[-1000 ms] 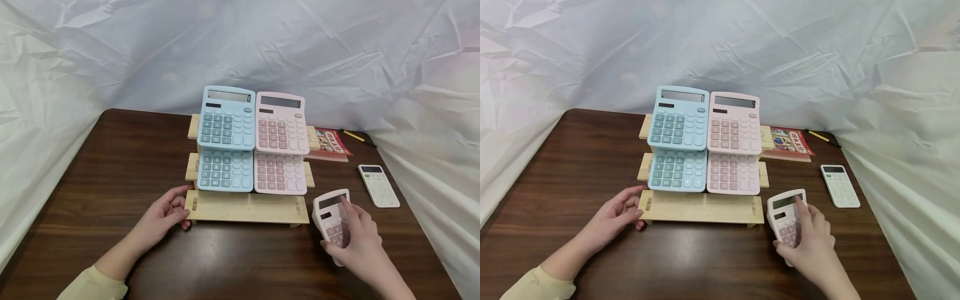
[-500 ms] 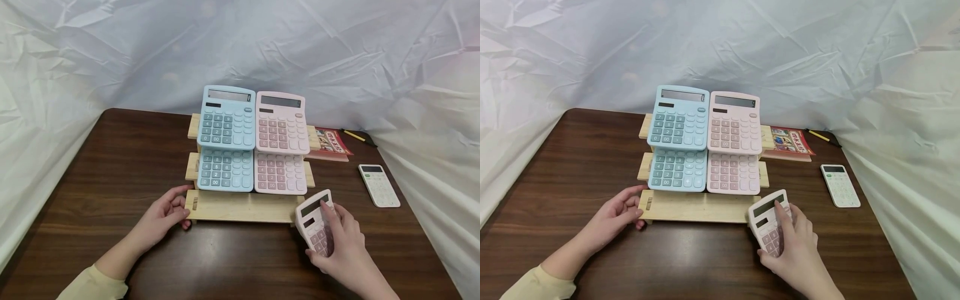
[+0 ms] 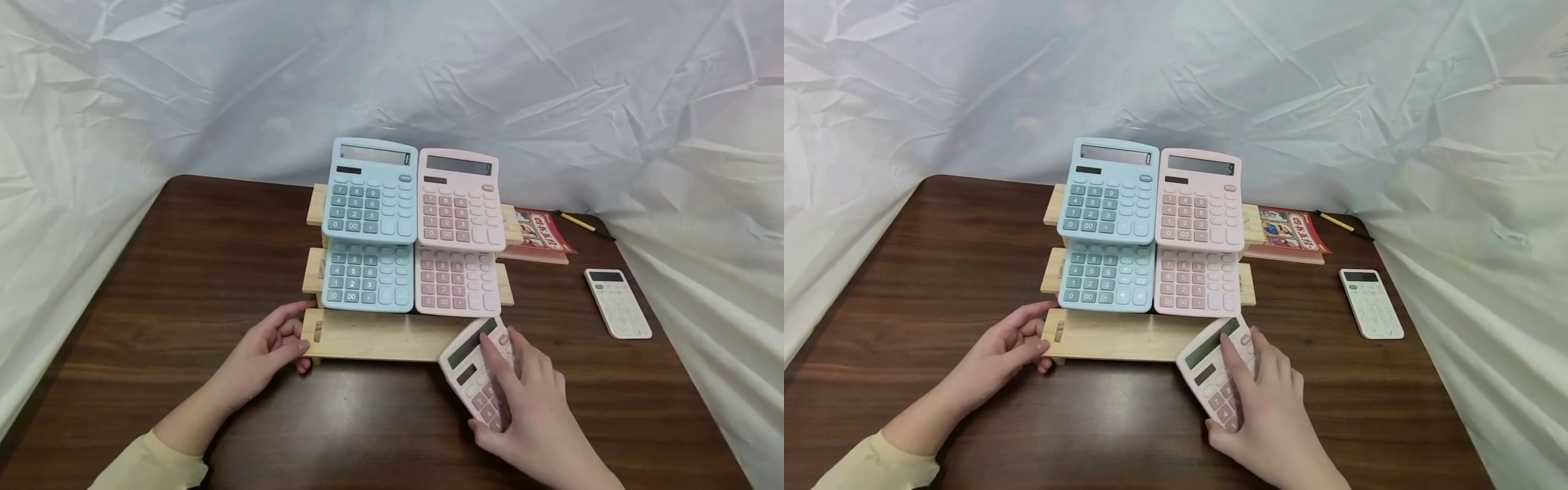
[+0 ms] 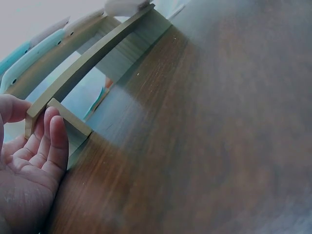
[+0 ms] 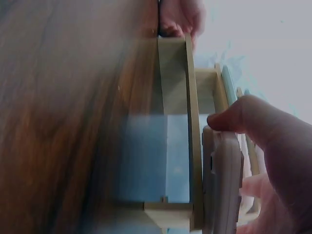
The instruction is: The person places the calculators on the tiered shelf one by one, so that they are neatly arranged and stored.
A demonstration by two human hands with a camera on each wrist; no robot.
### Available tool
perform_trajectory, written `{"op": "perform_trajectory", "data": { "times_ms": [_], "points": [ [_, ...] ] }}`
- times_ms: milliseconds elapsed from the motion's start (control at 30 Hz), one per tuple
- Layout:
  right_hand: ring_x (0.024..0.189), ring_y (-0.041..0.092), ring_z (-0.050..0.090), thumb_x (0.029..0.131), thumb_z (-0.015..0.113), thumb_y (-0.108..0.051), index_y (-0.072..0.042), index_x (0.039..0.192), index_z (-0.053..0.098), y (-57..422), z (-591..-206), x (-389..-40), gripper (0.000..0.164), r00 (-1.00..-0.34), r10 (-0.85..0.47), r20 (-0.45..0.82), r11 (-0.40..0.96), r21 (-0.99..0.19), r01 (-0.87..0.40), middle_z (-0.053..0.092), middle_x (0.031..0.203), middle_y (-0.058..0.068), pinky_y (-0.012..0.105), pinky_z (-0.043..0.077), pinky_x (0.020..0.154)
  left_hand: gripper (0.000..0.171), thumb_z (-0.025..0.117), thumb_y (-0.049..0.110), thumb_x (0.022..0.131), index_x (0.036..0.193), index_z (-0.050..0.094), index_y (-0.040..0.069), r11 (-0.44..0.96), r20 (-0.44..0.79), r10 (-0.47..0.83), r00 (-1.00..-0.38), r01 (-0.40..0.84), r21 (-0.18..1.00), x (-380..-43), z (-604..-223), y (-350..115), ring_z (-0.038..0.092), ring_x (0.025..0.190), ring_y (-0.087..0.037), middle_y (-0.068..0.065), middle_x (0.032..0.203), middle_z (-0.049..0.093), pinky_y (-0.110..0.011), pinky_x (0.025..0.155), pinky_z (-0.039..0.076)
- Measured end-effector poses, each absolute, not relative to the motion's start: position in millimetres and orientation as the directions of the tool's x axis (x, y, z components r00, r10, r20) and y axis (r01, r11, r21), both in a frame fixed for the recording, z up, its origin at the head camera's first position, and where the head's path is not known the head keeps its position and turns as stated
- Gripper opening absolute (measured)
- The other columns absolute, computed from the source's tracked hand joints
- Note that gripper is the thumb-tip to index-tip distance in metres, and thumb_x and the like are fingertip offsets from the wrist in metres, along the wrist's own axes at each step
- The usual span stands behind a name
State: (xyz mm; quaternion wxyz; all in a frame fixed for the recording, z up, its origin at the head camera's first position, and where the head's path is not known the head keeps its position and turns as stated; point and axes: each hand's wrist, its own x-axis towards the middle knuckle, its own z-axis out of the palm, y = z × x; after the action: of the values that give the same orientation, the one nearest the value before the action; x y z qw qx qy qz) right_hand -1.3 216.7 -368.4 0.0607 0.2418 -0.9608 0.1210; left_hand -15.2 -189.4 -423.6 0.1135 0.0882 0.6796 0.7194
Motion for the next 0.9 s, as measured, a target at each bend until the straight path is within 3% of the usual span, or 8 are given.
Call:
{"op": "perform_trajectory", "data": {
  "times_ms": [200,433,633,900],
  "points": [
    [0.129,0.036,0.033,0.061,0.080,-0.057,-0.026,0.152,0.032,201.1,-368.8,-1.3,0.108,-0.852,-0.488,0.188,0.841,-0.159,-0.517,0.019,0.156,0.018,0.052,0.035,0.087,0.056,0.058,0.004,0.096,0.146,0.033,0.009,-0.049,-0.031,0.281,-0.959,-0.046,0.998,-14.8,-423.6,-189.9,0.063,0.074,-0.035,-0.026,0.096,0.053,-0.045,0.068,0.058],
    [0.128,0.041,0.034,0.069,0.072,-0.068,-0.022,0.153,0.031,184.5,-369.5,-1.1,0.104,-0.842,-0.495,0.215,0.833,-0.159,-0.530,0.022,0.155,0.022,0.055,0.033,0.090,0.056,0.058,0.005,0.097,0.146,0.033,0.010,-0.042,-0.039,0.285,-0.958,-0.053,0.998,-15.5,-424.3,-190.1,0.063,0.074,-0.036,-0.027,0.096,0.053,-0.045,0.068,0.058],
    [0.129,0.042,0.032,0.070,0.069,-0.071,-0.023,0.151,0.035,175.0,-370.3,-2.0,0.101,-0.835,-0.500,0.231,0.828,-0.154,-0.538,0.024,0.153,0.022,0.054,0.032,0.091,0.056,0.058,0.005,0.096,0.146,0.033,0.010,-0.037,-0.045,0.282,-0.958,-0.058,0.998,-14.6,-423.6,-190.1,0.063,0.075,-0.036,-0.026,0.096,0.053,-0.045,0.068,0.058],
    [0.133,0.037,0.027,0.067,0.062,-0.082,-0.021,0.148,0.042,163.5,-370.5,-6.4,0.103,-0.795,-0.549,0.256,0.788,-0.159,-0.595,0.029,0.152,0.014,0.051,0.033,0.091,0.056,0.058,0.005,0.096,0.146,0.034,0.010,-0.046,-0.041,0.288,-0.957,-0.057,0.997,-15.3,-424.1,-190.2,0.063,0.075,-0.035,-0.027,0.096,0.052,-0.046,0.068,0.058]
  ]
}}
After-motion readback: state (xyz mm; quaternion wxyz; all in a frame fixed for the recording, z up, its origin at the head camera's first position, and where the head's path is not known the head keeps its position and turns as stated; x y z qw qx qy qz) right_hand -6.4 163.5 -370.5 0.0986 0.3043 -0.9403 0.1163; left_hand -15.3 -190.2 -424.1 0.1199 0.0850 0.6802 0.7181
